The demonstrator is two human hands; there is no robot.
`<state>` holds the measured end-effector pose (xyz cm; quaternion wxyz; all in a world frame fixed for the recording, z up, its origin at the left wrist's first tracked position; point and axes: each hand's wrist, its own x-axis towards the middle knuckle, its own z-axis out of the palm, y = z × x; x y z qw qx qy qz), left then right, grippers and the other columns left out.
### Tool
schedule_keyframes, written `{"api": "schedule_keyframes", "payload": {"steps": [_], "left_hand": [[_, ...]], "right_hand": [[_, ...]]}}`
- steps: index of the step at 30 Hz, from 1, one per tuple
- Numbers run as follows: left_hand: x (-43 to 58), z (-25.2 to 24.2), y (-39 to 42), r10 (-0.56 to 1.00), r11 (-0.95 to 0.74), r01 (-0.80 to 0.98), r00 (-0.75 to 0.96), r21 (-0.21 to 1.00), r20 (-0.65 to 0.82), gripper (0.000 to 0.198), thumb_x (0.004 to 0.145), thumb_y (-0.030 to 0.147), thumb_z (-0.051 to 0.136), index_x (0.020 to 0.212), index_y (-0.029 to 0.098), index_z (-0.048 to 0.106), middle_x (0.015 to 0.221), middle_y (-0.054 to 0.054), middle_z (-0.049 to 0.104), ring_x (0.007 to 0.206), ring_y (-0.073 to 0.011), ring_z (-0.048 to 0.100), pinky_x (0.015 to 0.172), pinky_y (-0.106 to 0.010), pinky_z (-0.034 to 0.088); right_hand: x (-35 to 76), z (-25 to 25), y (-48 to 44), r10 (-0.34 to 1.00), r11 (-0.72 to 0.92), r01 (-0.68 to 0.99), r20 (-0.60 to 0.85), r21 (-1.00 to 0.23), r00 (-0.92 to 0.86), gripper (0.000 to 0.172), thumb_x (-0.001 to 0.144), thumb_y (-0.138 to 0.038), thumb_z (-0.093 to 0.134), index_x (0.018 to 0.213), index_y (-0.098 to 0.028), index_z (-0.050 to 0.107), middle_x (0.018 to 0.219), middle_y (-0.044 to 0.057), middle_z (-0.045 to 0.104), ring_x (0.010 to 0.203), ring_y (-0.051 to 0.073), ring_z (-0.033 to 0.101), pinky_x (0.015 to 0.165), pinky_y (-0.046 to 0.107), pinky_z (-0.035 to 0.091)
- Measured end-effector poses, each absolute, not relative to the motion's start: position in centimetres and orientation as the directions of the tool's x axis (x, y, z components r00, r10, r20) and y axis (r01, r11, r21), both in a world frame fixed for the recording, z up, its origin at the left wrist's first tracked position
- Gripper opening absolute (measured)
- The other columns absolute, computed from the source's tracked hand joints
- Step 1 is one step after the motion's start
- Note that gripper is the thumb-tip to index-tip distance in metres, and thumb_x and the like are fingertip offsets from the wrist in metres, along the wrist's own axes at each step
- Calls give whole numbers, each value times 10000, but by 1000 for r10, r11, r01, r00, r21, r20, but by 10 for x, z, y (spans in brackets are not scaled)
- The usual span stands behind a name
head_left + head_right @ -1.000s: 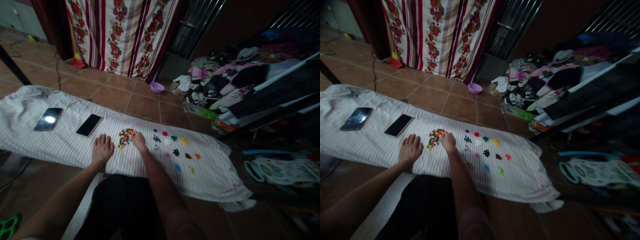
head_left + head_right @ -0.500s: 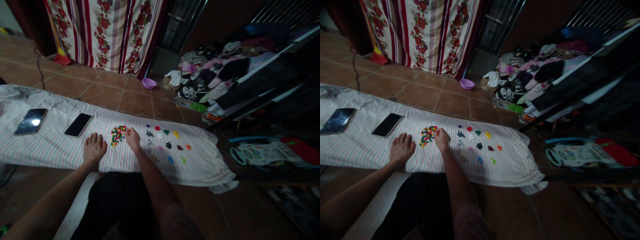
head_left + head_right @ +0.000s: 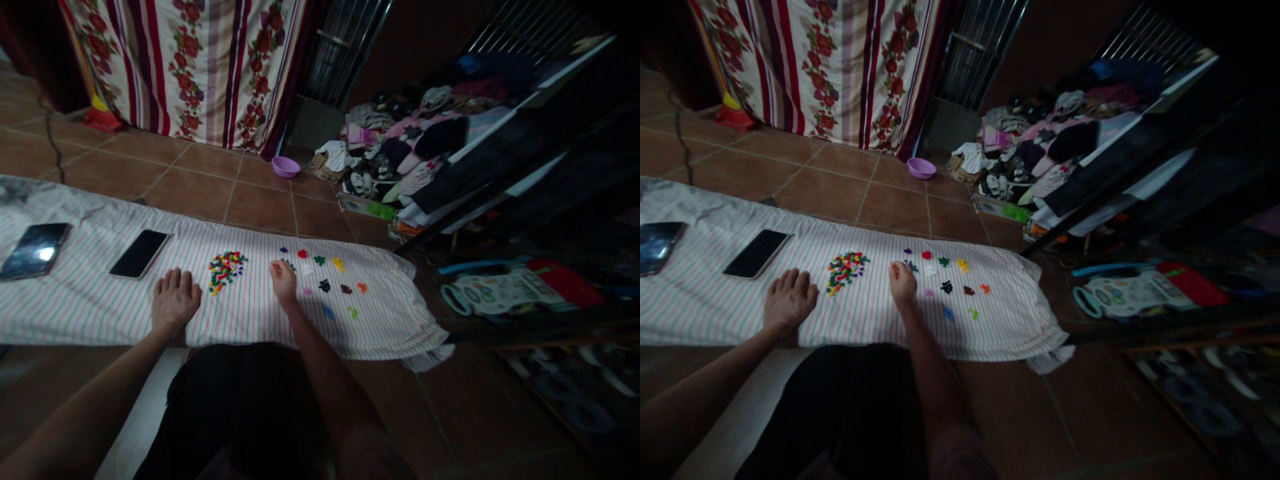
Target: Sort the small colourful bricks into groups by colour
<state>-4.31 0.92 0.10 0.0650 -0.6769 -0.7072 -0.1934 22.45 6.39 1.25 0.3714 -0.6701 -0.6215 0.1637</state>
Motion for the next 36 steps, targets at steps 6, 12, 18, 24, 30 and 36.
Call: {"api": "schedule_keyframes", "payload": {"steps": [6, 12, 18, 24, 30, 36], "left_hand": [[-42, 5, 8, 941, 19, 983, -79, 181, 331, 453, 908, 357, 291, 1203, 124, 544, 1333, -198, 536, 1290, -327, 450, 1081, -489, 311], [-42, 3, 8, 944, 20, 984, -78, 179, 320, 475, 913, 369, 289, 1219, 105, 540, 1361, -223, 509, 1306, -345, 433, 1094, -500, 299], [-41, 5, 7, 939, 10, 974, -86, 225, 334, 453, 906, 360, 311, 1217, 122, 541, 1361, -204, 507, 1316, -335, 416, 1103, -498, 282], [-40, 9, 6, 945, 15, 990, -61, 143, 321, 461, 922, 364, 277, 1196, 107, 545, 1342, -209, 517, 1293, -326, 435, 1085, -473, 298], [-41, 7, 7, 940, 19, 994, -53, 104, 336, 464, 927, 368, 265, 1196, 114, 547, 1337, -200, 529, 1290, -321, 440, 1079, -460, 309], [-42, 4, 8, 937, 16, 993, -57, 121, 344, 467, 910, 357, 307, 1209, 93, 550, 1335, -223, 535, 1287, -346, 448, 1070, -485, 329]], "right_hand": [[310, 16, 52, 859, -30, 684, 331, -729, 390, 254, 844, -296, 497, 960, -162, 678, 942, 92, 663, 863, 173, 624, 823, 283, 499], [399, 16, 34, 741, -268, 681, 306, -681, 598, 332, 787, -300, 484, 964, -128, 705, 920, 129, 701, 861, 218, 628, 838, 335, 481], [450, 8, 19, 656, -409, 621, 258, -669, 710, 377, 768, -296, 458, 977, -134, 725, 984, 133, 727, 913, 238, 644, 853, 334, 474], [467, 2, 15, 541, -562, 505, 170, -656, 824, 375, 748, -235, 462, 995, -155, 731, 947, 68, 726, 865, 207, 645, 823, 306, 474], [473, -2, 20, 534, -632, 495, 129, -596, 836, 265, 742, -212, 523, 905, -163, 727, 819, 63, 693, 774, 201, 618, 735, 297, 458], [475, -9, 23, 559, -629, 521, 130, -577, 819, 189, 754, -208, 528, 807, -178, 707, 773, 51, 678, 779, 194, 607, 724, 278, 435]]}}
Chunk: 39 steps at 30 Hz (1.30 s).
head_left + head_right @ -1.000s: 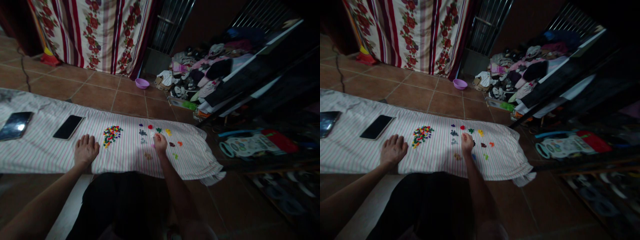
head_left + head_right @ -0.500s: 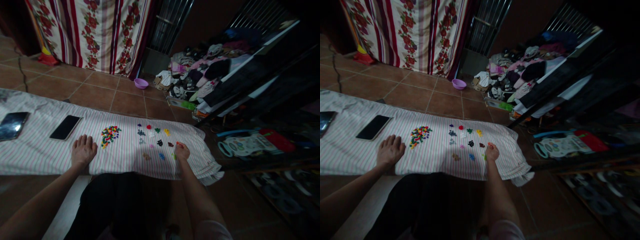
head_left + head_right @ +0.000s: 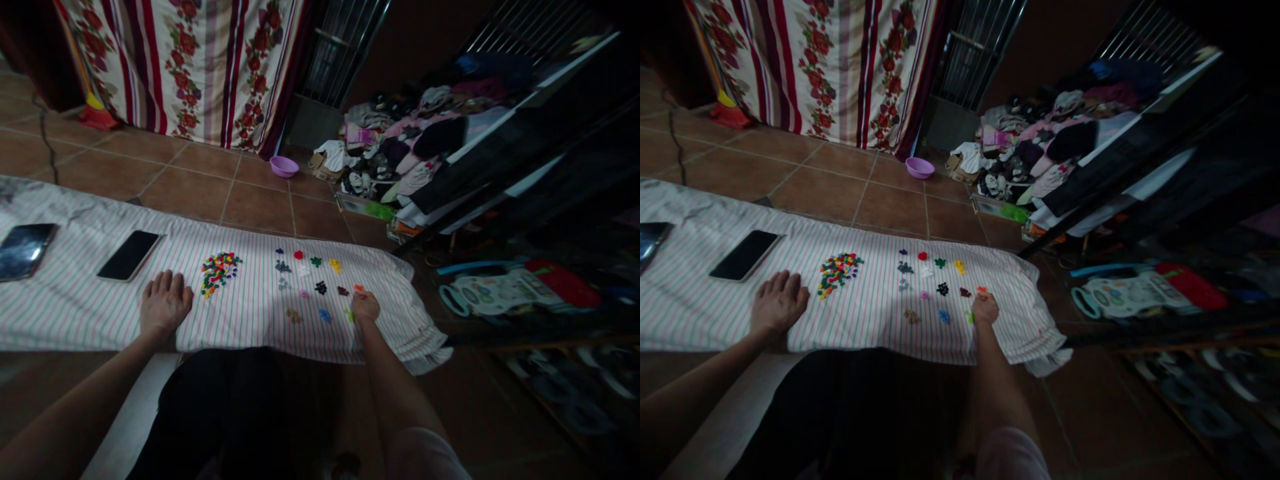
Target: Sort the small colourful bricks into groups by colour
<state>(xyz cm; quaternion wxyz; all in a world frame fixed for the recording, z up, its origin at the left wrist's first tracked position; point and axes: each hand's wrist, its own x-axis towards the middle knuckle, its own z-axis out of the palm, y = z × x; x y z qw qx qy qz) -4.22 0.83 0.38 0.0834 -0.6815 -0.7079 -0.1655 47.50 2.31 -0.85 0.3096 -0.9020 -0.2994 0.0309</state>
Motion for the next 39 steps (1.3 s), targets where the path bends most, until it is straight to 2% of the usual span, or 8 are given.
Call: {"api": "schedule_keyframes", "payload": {"steps": [9, 22, 29, 34, 39], "left_hand": [[-43, 4, 10, 944, 20, 993, -56, 115, 326, 416, 901, 370, 321, 1188, 155, 532, 1347, -193, 532, 1289, -322, 452, 1074, -487, 339], [-41, 10, 8, 944, 15, 993, -53, 119, 325, 428, 905, 369, 296, 1160, 133, 546, 1342, -209, 527, 1282, -327, 455, 1068, -478, 337], [-38, 14, 7, 956, 35, 979, -91, 199, 279, 427, 906, 349, 305, 1184, 127, 542, 1374, -216, 500, 1323, -324, 419, 1100, -488, 298], [-40, 12, 7, 959, 36, 972, -99, 232, 266, 417, 891, 347, 350, 1188, 128, 543, 1387, -200, 495, 1332, -322, 409, 1111, -498, 288], [-42, 6, 8, 945, 18, 980, -82, 200, 317, 430, 894, 362, 340, 1197, 135, 541, 1367, -199, 518, 1313, -329, 427, 1086, -501, 309]], "right_hand": [[486, -17, 30, 565, -565, 542, 187, -622, 804, 121, 673, -233, 554, 720, -178, 652, 747, 67, 685, 787, 211, 625, 750, 301, 470], [496, -32, 24, 568, -449, 533, 231, -717, 790, 213, 640, -292, 507, 706, -172, 670, 773, 86, 714, 803, 245, 661, 795, 353, 500], [491, -28, 20, 547, -453, 527, 243, -719, 801, 257, 639, -291, 481, 745, -170, 681, 771, 77, 714, 796, 238, 645, 806, 360, 488], [468, -14, 23, 626, -365, 598, 287, -714, 725, 299, 697, -288, 448, 824, -171, 693, 911, 84, 728, 879, 210, 641, 870, 330, 469], [423, -1, 29, 721, -263, 681, 331, -683, 609, 324, 756, -299, 421, 864, -156, 692, 961, 114, 717, 936, 209, 627, 903, 323, 460]]}}
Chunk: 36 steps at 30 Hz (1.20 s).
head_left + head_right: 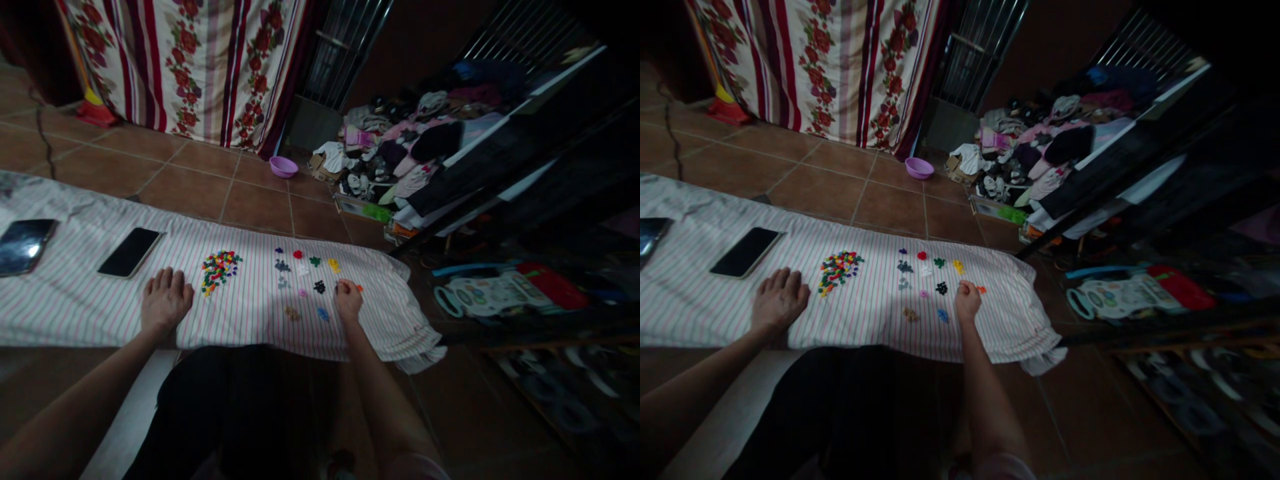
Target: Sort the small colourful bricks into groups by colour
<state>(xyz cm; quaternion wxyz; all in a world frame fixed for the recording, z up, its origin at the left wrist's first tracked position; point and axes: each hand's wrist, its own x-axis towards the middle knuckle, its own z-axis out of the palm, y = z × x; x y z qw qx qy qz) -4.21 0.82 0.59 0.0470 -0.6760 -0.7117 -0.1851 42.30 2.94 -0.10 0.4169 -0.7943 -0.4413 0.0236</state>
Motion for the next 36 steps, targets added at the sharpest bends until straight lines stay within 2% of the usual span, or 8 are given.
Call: {"api": "schedule_keyframes", "payload": {"steps": [5, 10, 14, 17, 22, 27, 30, 36], "left_hand": [[-43, 1, 9, 944, 30, 988, -78, 152, 321, 455, 901, 357, 321, 1217, 119, 545, 1368, -202, 519, 1322, -316, 424, 1099, -472, 285], [-42, 4, 9, 946, 36, 982, -94, 187, 309, 479, 896, 350, 331, 1250, 106, 540, 1384, -206, 511, 1329, -322, 419, 1103, -478, 280], [-42, 7, 8, 950, 33, 973, -102, 230, 295, 496, 890, 344, 333, 1255, 83, 544, 1389, -227, 502, 1335, -337, 411, 1109, -491, 268], [-42, 8, 8, 953, 30, 972, -98, 232, 287, 499, 891, 346, 320, 1245, 78, 548, 1383, -236, 502, 1329, -346, 411, 1105, -497, 269], [-42, 8, 7, 950, 15, 974, -84, 225, 301, 484, 890, 351, 314, 1229, 97, 547, 1371, -223, 509, 1324, -340, 412, 1096, -487, 276], [-43, 3, 8, 941, 18, 972, -96, 235, 324, 473, 891, 348, 335, 1243, 110, 543, 1378, -208, 513, 1335, -334, 410, 1102, -487, 269], [-44, -1, 10, 938, 24, 978, -95, 209, 333, 475, 901, 350, 337, 1248, 101, 544, 1383, -213, 511, 1334, -336, 418, 1099, -481, 279], [-45, -5, 12, 937, 32, 984, -91, 177, 337, 481, 906, 342, 354, 1270, 86, 538, 1397, -225, 507, 1340, -347, 424, 1094, -489, 285]], "right_hand": [[369, 7, 34, 814, -140, 691, 315, -710, 489, 334, 764, -282, 433, 907, -144, 701, 930, 114, 719, 871, 202, 640, 859, 313, 483], [301, 8, 36, 878, 35, 669, 342, -743, 334, 309, 776, -255, 446, 905, -151, 707, 870, 83, 702, 798, 190, 634, 798, 313, 505], [239, 3, 31, 920, 199, 619, 363, -760, 149, 300, 832, -221, 424, 921, -166, 705, 924, 78, 695, 882, 185, 641, 829, 303, 510], [196, -2, 29, 950, 240, 625, 313, -743, 8, 290, 858, -172, 437, 962, -206, 706, 965, 49, 695, 922, 168, 640, 862, 287, 504], [144, -5, 30, 966, 246, 684, 229, -687, -118, 274, 877, -169, 502, 1053, -247, 697, 1002, 24, 685, 916, 156, 637, 873, 267, 493], [126, -9, 31, 971, 232, 732, 194, -641, -139, 324, 859, -153, 523, 1122, -259, 680, 1037, 36, 663, 962, 175, 617, 900, 284, 490], [126, -16, 30, 972, 222, 724, 211, -653, -108, 339, 863, -139, 503, 1136, -233, 679, 1020, 56, 655, 958, 181, 608, 926, 300, 484], [127, -26, 30, 962, 234, 690, 268, -685, -60, 325, 882, -157, 473, 1116, -209, 692, 958, 65, 638, 891, 175, 601, 884, 289, 492]]}}
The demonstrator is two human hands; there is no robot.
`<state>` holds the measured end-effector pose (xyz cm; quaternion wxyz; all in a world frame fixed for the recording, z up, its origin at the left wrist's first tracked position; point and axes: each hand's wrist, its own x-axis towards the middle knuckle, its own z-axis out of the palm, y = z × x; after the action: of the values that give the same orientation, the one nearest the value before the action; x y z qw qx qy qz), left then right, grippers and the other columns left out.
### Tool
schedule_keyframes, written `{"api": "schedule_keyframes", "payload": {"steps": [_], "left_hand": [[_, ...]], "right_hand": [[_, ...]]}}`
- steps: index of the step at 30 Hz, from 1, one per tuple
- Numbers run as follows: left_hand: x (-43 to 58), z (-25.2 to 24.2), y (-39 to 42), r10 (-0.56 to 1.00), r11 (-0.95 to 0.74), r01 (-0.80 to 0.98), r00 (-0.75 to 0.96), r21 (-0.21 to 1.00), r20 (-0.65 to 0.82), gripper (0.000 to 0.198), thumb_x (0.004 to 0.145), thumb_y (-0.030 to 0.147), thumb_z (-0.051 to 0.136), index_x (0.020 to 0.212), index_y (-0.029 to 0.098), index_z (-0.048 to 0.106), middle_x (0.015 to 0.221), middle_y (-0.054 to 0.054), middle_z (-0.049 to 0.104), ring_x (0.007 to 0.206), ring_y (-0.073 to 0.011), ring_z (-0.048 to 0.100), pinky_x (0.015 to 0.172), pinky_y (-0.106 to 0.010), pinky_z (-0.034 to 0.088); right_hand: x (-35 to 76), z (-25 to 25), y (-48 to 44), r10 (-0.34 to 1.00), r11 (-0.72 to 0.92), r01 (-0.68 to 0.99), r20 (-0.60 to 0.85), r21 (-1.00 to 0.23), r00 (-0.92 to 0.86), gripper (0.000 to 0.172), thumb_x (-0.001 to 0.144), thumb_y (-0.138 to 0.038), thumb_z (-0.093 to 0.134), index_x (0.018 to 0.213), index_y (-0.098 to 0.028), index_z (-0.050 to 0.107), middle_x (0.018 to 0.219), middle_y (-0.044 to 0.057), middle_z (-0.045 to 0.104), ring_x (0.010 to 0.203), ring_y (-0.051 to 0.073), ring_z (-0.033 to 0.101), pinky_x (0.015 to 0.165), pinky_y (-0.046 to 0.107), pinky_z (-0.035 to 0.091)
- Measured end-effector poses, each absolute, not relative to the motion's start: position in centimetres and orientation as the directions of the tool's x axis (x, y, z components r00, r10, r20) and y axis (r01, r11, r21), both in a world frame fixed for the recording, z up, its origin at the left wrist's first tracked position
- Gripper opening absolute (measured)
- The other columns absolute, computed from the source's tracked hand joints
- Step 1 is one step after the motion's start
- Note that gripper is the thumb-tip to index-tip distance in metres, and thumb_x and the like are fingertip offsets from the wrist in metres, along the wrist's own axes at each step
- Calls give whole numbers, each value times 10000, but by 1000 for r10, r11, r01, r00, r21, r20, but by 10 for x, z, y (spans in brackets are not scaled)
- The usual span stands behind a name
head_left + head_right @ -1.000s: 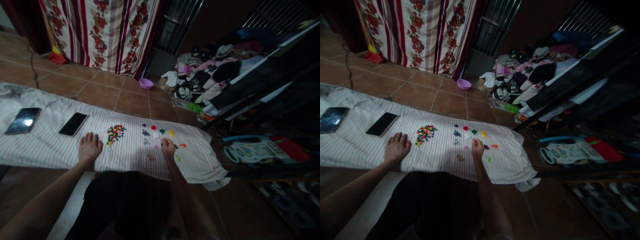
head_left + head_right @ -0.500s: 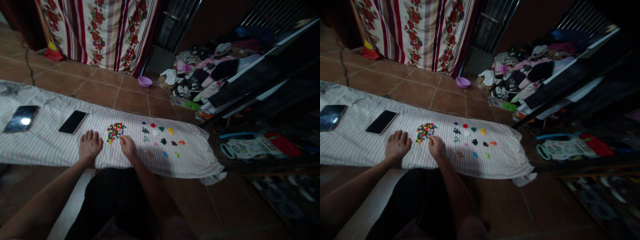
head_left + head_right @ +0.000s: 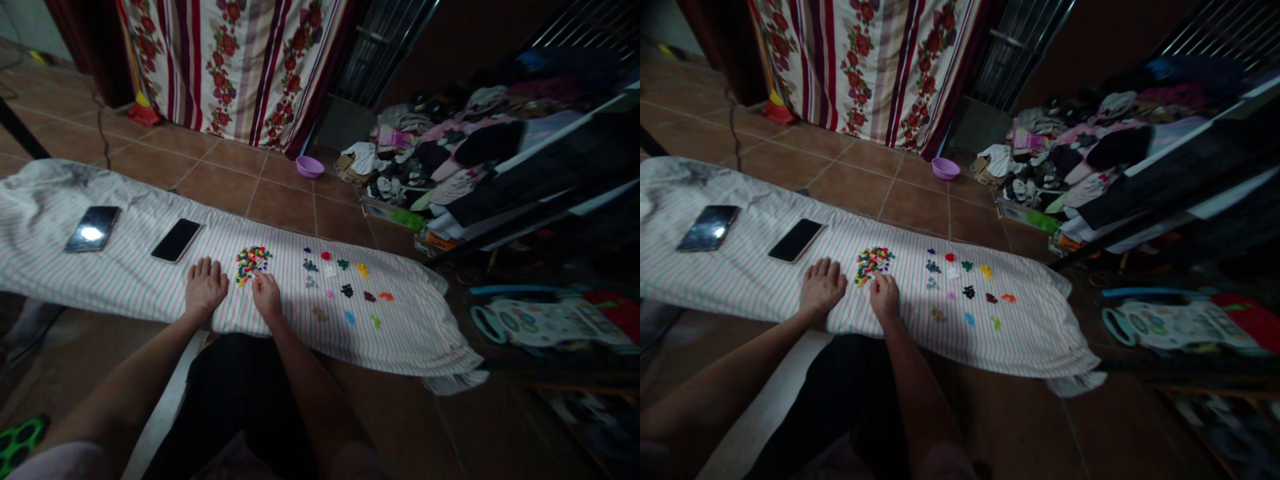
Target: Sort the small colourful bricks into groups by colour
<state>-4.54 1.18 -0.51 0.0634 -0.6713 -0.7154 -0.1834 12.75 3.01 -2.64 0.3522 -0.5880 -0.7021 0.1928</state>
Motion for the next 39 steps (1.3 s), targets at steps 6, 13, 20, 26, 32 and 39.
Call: {"api": "schedule_keyframes", "payload": {"steps": [6, 13, 20, 26, 32, 39], "left_hand": [[-45, -4, 12, 937, 34, 979, -101, 200, 336, 475, 899, 344, 374, 1266, 100, 551, 1399, -214, 516, 1350, -343, 420, 1096, -495, 289], [-45, -4, 13, 938, 28, 973, -105, 231, 330, 477, 904, 337, 360, 1261, 87, 553, 1403, -225, 508, 1359, -350, 411, 1108, -505, 282], [-45, -8, 14, 940, 39, 978, -105, 204, 323, 498, 912, 339, 354, 1289, 69, 536, 1406, -240, 498, 1362, -357, 407, 1123, -494, 266], [-46, -10, 14, 935, 30, 977, -102, 211, 339, 496, 917, 334, 351, 1290, 64, 537, 1405, -241, 497, 1364, -357, 403, 1124, -492, 267], [-45, -9, 14, 930, 36, 981, -103, 193, 354, 474, 911, 334, 370, 1271, 80, 545, 1392, -223, 517, 1343, -350, 431, 1110, -494, 296], [-45, -11, 15, 922, 42, 988, -95, 149, 375, 459, 909, 331, 383, 1255, 84, 556, 1374, -222, 535, 1324, -348, 455, 1098, -489, 314]], "right_hand": [[126, -26, 29, 956, 263, 702, 278, -662, -96, 373, 893, -179, 461, 1199, -221, 670, 964, 62, 610, 887, 176, 583, 874, 283, 484], [122, -28, 36, 962, 214, 745, 270, -632, -47, 386, 884, -181, 475, 1212, -258, 664, 957, 50, 614, 873, 176, 578, 826, 261, 474], [127, -27, 59, 970, 176, 739, 243, -650, -17, 444, 883, -178, 451, 1291, -239, 616, 910, 57, 656, 831, 183, 609, 805, 277, 475], [130, -9, 79, 998, 54, 701, 17, -711, -60, 485, 951, -263, 415, 1433, -293, 461, 755, -3, 684, 507, 131, 587, 602, 250, 483], [128, 23, 85, 955, -102, 805, -285, -584, -86, 527, 986, -318, 316, 1513, -306, 299, 996, 59, 727, 377, 78, 530, 462, 219, 486], [124, 34, 90, 932, -130, 858, -356, -496, -65, 502, 986, -331, 344, 1488, -331, 336, 1060, 71, 714, 554, 143, 656, 504, 247, 523]]}}
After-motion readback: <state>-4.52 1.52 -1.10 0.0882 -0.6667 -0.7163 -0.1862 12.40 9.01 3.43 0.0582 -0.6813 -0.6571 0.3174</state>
